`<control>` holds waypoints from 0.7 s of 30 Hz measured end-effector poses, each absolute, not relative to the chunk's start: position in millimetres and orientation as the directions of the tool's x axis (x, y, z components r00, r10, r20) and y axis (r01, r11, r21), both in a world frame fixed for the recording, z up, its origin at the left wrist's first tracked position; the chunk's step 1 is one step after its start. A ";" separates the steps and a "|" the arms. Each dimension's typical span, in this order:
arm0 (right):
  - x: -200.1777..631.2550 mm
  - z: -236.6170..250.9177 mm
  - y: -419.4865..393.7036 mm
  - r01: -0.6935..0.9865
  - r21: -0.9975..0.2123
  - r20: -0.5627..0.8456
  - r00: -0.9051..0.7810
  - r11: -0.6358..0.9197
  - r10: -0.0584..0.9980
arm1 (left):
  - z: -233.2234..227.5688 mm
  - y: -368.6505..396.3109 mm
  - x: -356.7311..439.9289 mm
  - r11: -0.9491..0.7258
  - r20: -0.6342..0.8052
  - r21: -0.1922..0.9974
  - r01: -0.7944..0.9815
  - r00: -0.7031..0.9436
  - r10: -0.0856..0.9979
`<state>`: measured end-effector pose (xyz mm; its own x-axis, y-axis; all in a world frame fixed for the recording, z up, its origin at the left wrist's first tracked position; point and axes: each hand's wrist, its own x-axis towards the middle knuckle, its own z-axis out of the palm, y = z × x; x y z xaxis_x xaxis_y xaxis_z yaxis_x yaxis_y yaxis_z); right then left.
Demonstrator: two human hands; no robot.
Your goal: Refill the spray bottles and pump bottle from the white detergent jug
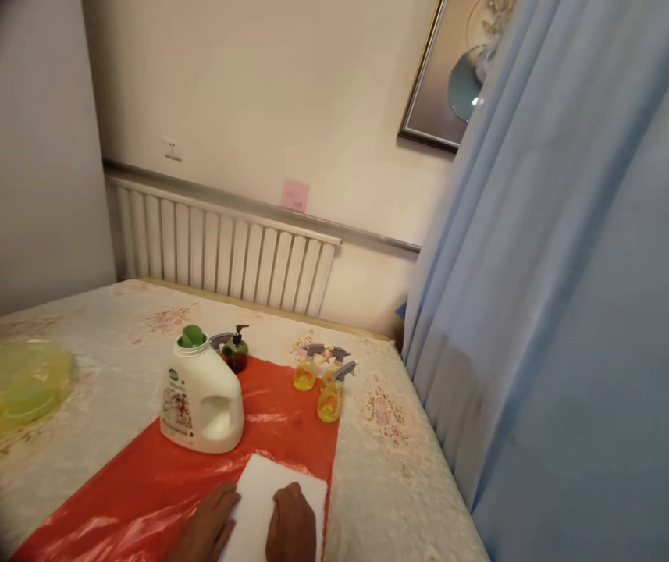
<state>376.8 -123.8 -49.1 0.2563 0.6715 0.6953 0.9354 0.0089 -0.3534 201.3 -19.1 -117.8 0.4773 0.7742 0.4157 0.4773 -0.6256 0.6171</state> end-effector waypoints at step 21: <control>385.2 -71.0 -112.7 0.942 -0.329 0.752 0.218 0.068 0.622 | -28.4 -13.8 182.4 -0.516 0.262 0.786 0.340 0.573 0.777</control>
<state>385.2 -112.7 -71.0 0.2179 0.6215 0.7525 0.9420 0.0676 -0.3287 182.4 -13.8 -28.4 0.5730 0.7766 0.2620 0.3404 -0.5163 0.7858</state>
